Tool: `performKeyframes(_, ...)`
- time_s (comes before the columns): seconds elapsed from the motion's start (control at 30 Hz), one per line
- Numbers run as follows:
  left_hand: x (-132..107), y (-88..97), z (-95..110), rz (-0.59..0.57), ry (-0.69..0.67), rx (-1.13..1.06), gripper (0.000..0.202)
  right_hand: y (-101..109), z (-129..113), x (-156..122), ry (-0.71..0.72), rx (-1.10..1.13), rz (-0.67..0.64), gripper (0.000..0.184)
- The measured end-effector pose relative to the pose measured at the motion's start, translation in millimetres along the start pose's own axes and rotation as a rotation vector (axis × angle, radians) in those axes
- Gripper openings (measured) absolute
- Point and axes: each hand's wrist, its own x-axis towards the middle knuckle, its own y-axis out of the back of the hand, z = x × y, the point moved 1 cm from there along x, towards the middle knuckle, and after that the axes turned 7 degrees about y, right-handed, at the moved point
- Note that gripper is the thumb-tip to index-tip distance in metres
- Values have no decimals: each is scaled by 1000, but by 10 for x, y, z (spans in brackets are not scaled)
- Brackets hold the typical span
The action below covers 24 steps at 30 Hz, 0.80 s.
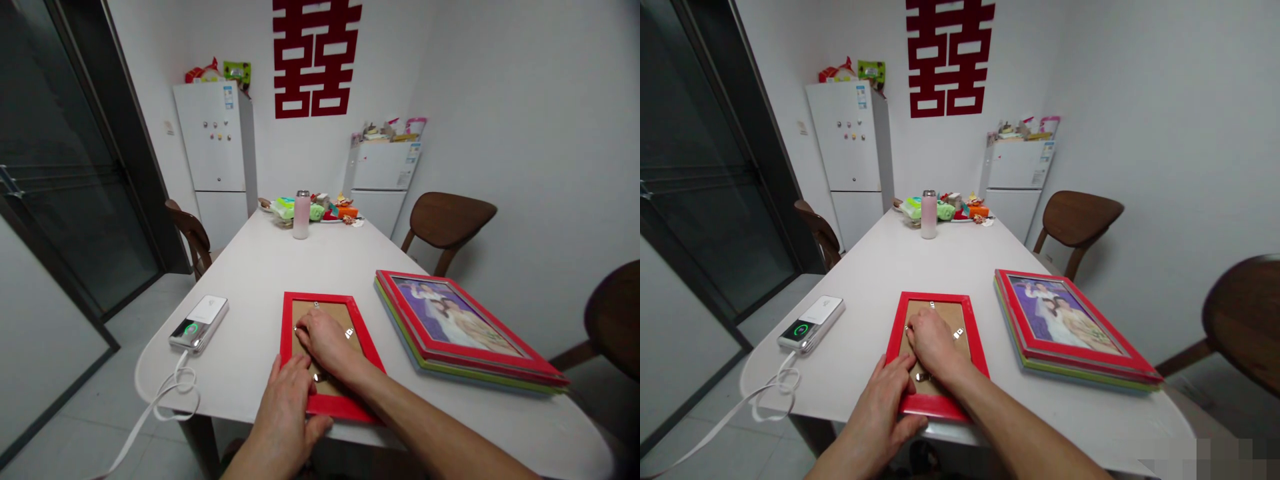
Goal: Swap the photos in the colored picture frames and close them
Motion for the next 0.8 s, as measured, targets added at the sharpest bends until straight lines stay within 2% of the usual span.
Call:
performKeyframes(0.2,-2,17,19,9,-12,-18,22,37,271,8,-111,-60,53,28)
performKeyframes(0.4,39,21,60,-26,-2,-30,26,33,526,54,-205,-99,61,30)
performKeyframes(0.6,55,21,73,-32,5,-30,28,105,457,8,-189,-68,59,30)
performKeyframes(0.7,45,21,69,-39,19,-23,30,244,360,-212,-151,-38,62,35)
performKeyframes(0.8,37,13,72,-58,26,-38,29,354,266,-513,-126,-3,-10,38)
